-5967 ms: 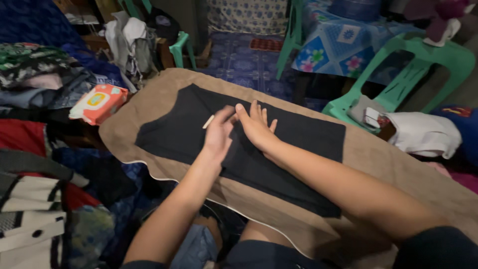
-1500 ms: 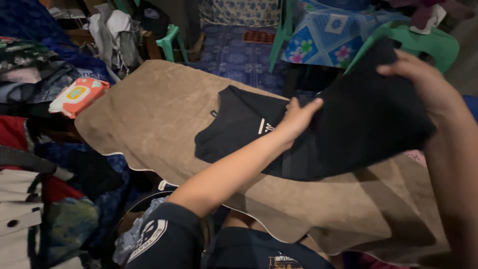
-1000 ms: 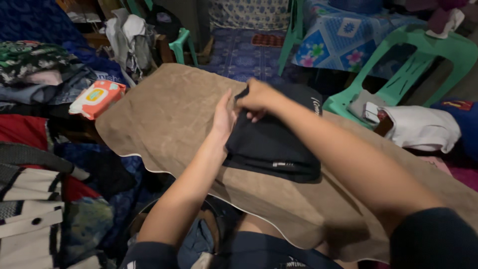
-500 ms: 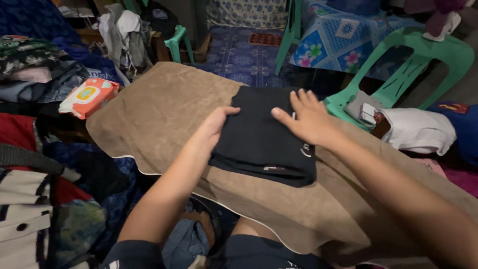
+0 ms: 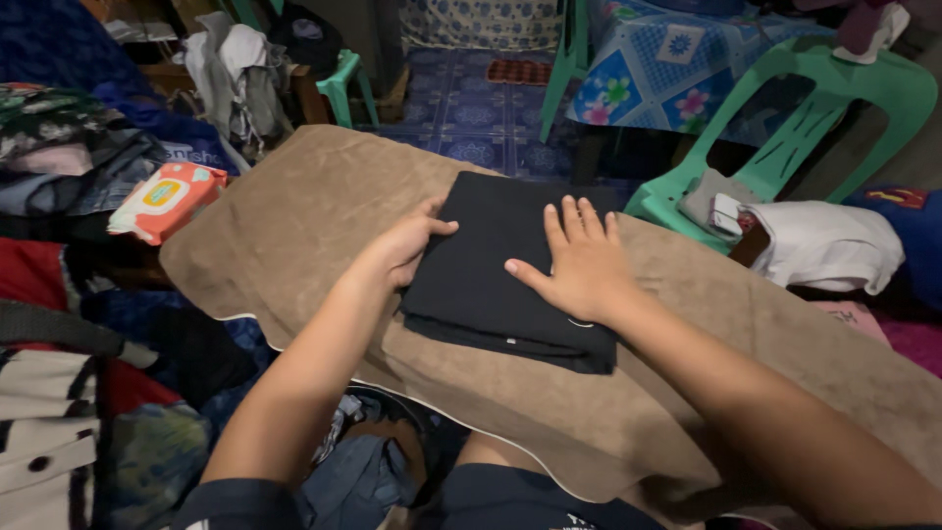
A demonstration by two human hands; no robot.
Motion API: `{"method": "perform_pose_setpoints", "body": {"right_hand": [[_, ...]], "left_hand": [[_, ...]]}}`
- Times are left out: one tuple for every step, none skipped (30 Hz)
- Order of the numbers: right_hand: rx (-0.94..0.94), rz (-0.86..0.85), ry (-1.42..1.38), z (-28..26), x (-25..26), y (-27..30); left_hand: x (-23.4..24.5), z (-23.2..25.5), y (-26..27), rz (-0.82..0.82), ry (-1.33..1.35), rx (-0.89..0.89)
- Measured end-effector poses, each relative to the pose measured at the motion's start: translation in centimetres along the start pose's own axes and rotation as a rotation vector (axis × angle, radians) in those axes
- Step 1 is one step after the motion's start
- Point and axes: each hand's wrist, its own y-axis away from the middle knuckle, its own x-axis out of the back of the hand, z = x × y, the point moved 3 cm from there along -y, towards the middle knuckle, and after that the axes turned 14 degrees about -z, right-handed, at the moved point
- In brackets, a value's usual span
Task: The person folds a black t-shirt on a brown towel-covered surface. They smooth the shirt, fold the sides inward, fold the bottom up, and then fold the shirt in half. The folded shirt is placed on a nearby surface with other folded clothes.
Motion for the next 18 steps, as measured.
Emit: {"method": "perform_pose_setpoints", "body": {"right_hand": [[-0.008, -0.035, 0.000, 0.0, 0.0, 0.0], [-0.015, -0.069, 0.000, 0.0, 0.1, 0.0], [-0.022, -0.103, -0.003, 0.0, 0.2, -0.1], [-0.017, -0.139, -0.003, 0.1, 0.3, -0.3], [-0.010, -0.173, -0.002, 0.3, 0.4, -0.7], [-0.003, -0.208, -0.003, 0.6, 0.5, -1.2], [-0.020, -0.254, -0.058, 1.0, 0.6, -1.8], [-0.036, -0.300, -0.114, 1.6, 0.7, -2.7], [-0.050, -0.348, -0.169, 2.2, 0.7, -3.6], [-0.034, -0.251, -0.191, 2.9, 0.9, -4.3], [-0.017, -0.153, -0.211, 3.5, 1.1, -4.9], [-0.002, -0.054, -0.231, 3.9, 1.0, -5.5], [-0.013, -0.066, -0.232, 4.1, 0.4, -5.9], [-0.025, -0.078, -0.233, 4.3, -0.2, -6.2], [-0.039, -0.090, -0.232, 4.6, -0.7, -6.4], [-0.054, -0.084, -0.224, 4.8, -1.1, -6.3], [-0.067, -0.077, -0.213, 4.9, -1.5, -6.2], [-0.080, -0.071, -0.202, 5.0, -1.7, -6.1]], "left_hand": [[-0.7, 0.5, 0.2, 0.018, -0.040, -0.023], [-1.2, 0.9, 0.5, 0.092, -0.170, 0.003], [-1.6, 1.6, 1.0, 0.167, -0.302, 0.029], [-2.0, 2.2, 1.3, 0.241, -0.435, 0.055], [-2.7, 3.0, 1.3, 0.304, -0.733, 0.035], [-3.4, 3.7, 1.2, 0.362, -1.032, 0.012], [-4.1, 4.3, 1.0, 0.416, -1.330, -0.014], [-4.6, 4.6, 0.5, 0.414, -1.420, -0.014], [-5.2, 4.6, -0.4, 0.413, -1.510, -0.013], [-5.7, 4.5, -1.4, 0.412, -1.599, -0.013], [-6.2, 4.2, -2.7, 0.311, -1.601, -0.064], [-6.7, 3.8, -3.9, 0.211, -1.599, -0.115], [-6.9, 3.2, -4.8, 0.109, -1.595, -0.165], [-6.6, 2.5, -5.2, 0.092, -1.658, -0.156], [-6.4, 1.8, -5.7, 0.073, -1.720, -0.149], [-6.3, 1.1, -6.0, 0.054, -1.783, -0.142], [-6.0, 0.5, -6.2, 0.070, -1.780, -0.105], [-5.6, 0.1, -6.2, 0.086, -1.777, -0.069]]}}
